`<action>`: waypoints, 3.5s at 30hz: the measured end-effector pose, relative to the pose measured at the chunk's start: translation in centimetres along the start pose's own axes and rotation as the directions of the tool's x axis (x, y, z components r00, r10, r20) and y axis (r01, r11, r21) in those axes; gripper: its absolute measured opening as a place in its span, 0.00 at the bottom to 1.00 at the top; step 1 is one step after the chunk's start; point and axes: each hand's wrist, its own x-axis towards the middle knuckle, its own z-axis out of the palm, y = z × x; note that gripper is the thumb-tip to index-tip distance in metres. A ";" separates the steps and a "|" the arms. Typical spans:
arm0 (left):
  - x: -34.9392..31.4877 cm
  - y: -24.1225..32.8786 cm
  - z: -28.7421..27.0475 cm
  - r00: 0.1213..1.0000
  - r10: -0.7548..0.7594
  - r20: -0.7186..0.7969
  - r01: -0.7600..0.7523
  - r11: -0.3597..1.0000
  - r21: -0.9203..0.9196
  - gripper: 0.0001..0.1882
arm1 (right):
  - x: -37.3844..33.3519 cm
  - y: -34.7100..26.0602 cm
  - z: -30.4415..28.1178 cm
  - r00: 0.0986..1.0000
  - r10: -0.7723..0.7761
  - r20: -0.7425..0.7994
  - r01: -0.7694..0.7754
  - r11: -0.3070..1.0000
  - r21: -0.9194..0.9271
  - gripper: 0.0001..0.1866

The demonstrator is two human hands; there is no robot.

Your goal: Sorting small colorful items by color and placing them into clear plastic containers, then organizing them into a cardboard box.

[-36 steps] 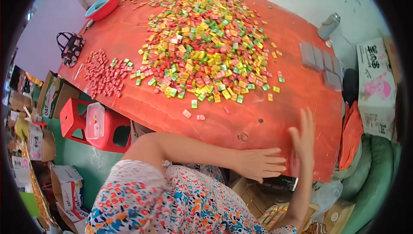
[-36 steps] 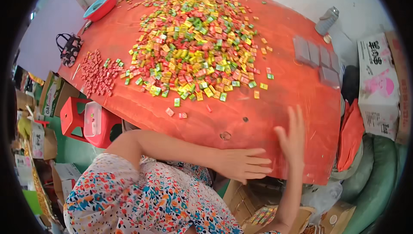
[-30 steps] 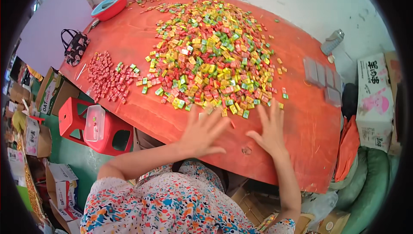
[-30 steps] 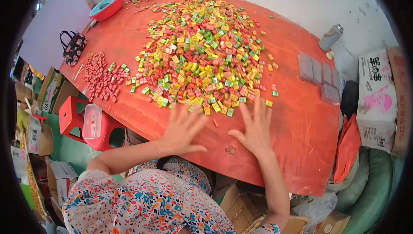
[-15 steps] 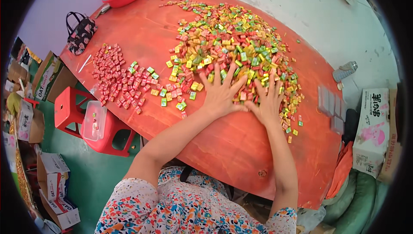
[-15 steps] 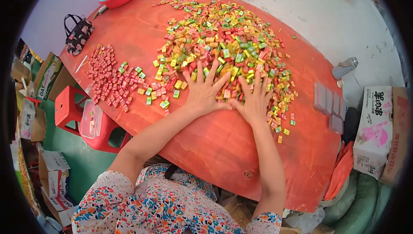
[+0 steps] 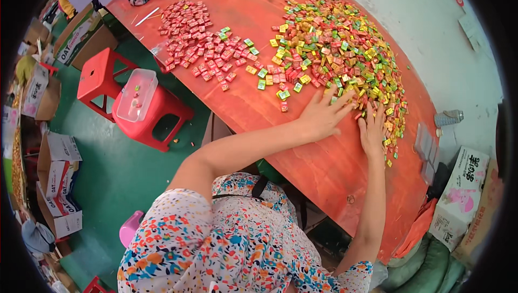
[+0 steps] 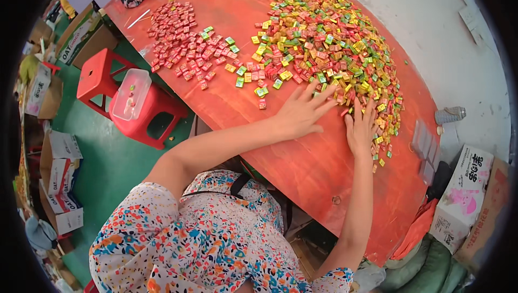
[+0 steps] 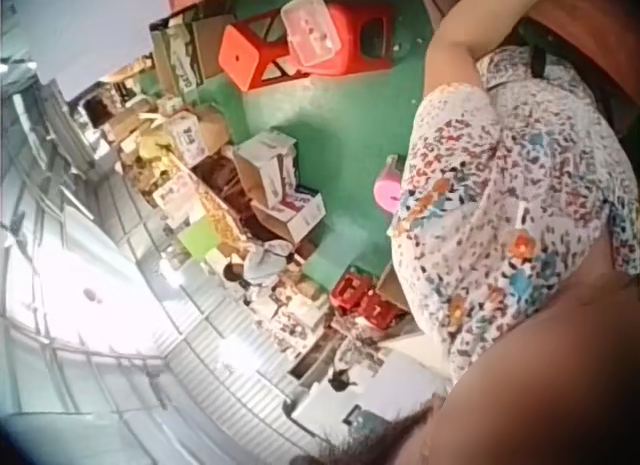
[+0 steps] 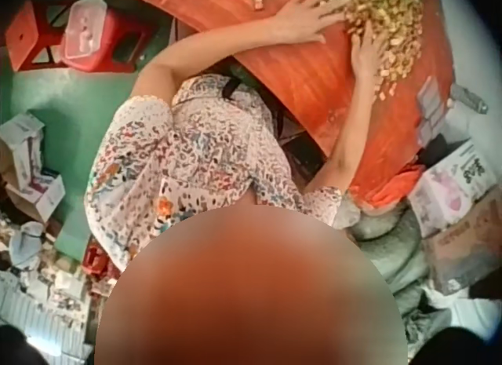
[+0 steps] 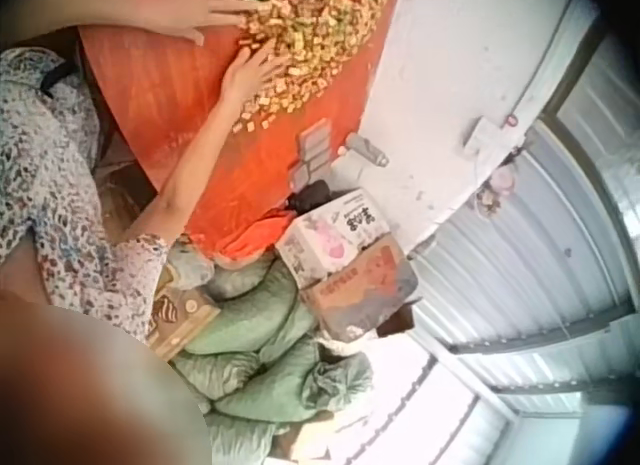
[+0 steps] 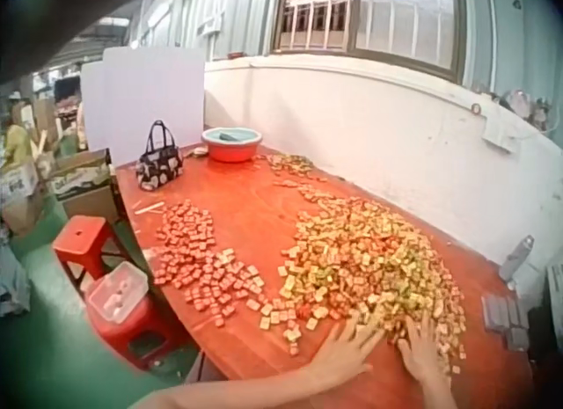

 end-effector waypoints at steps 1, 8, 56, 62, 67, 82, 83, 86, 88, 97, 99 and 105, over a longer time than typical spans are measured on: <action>-2.0 -0.5 -1.0 0.999 -0.009 -0.048 0.008 1.000 -0.005 0.47 | -1.2 -0.5 -0.4 0.999 0.040 -0.005 -0.040 0.999 0.002 0.32; -12.0 -8.4 -10.1 0.914 -0.332 -0.233 0.392 0.870 0.300 0.57 | -6.6 -12.4 -0.9 0.951 -0.290 -0.107 0.301 0.947 0.114 0.43; 1.1 -23.6 -9.4 0.859 -0.406 -0.312 0.453 0.886 0.094 0.51 | 7.7 -12.1 3.4 0.888 -0.331 -0.319 0.223 0.917 -0.331 0.24; -11.5 -29.4 -17.5 0.513 -0.554 -0.656 0.848 0.448 0.284 0.49 | 7.8 -12.8 2.6 0.913 -0.292 -0.287 0.190 0.923 -0.335 0.24; -10.1 -32.8 -16.7 0.550 -0.749 -0.369 0.835 0.504 0.223 0.53 | 8.2 -12.6 2.9 0.921 -0.282 -0.268 0.185 0.923 -0.336 0.24; -7.9 -42.0 -19.4 0.457 -0.633 -0.625 0.887 0.374 0.270 0.49 | 7.9 -12.8 2.3 0.933 -0.259 -0.251 0.178 0.935 -0.306 0.23; -8.7 -43.5 -20.2 0.438 -0.738 -0.513 0.899 0.366 0.242 0.50 | 7.9 -12.9 2.4 0.936 -0.253 -0.244 0.179 0.940 -0.289 0.23; -10.0 -47.6 -20.6 0.545 -0.752 -0.371 0.838 0.490 0.239 0.51 | 8.4 -13.7 2.5 0.923 -0.290 -0.253 0.224 0.940 -0.258 0.23; -6.4 -46.8 -19.0 0.599 -0.745 -0.294 0.801 0.548 0.242 0.49 | 8.3 -13.5 2.3 0.923 -0.281 -0.263 0.217 0.945 -0.246 0.23; 9.3 -37.2 -8.1 0.805 -0.582 -0.115 0.593 0.787 0.169 0.43 | 8.6 -14.2 2.4 0.912 -0.260 -0.316 0.196 0.955 -0.221 0.22; 10.5 -35.0 -7.6 0.846 -0.532 0.017 0.530 0.846 0.061 0.43 | 8.8 -13.5 2.9 0.899 -0.258 -0.354 0.191 0.958 -0.213 0.21; 6.1 -23.6 -8.5 0.928 -0.338 -0.157 0.370 0.891 0.263 0.40 | 8.6 -13.2 3.4 0.878 -0.250 -0.408 0.163 0.958 -0.235 0.20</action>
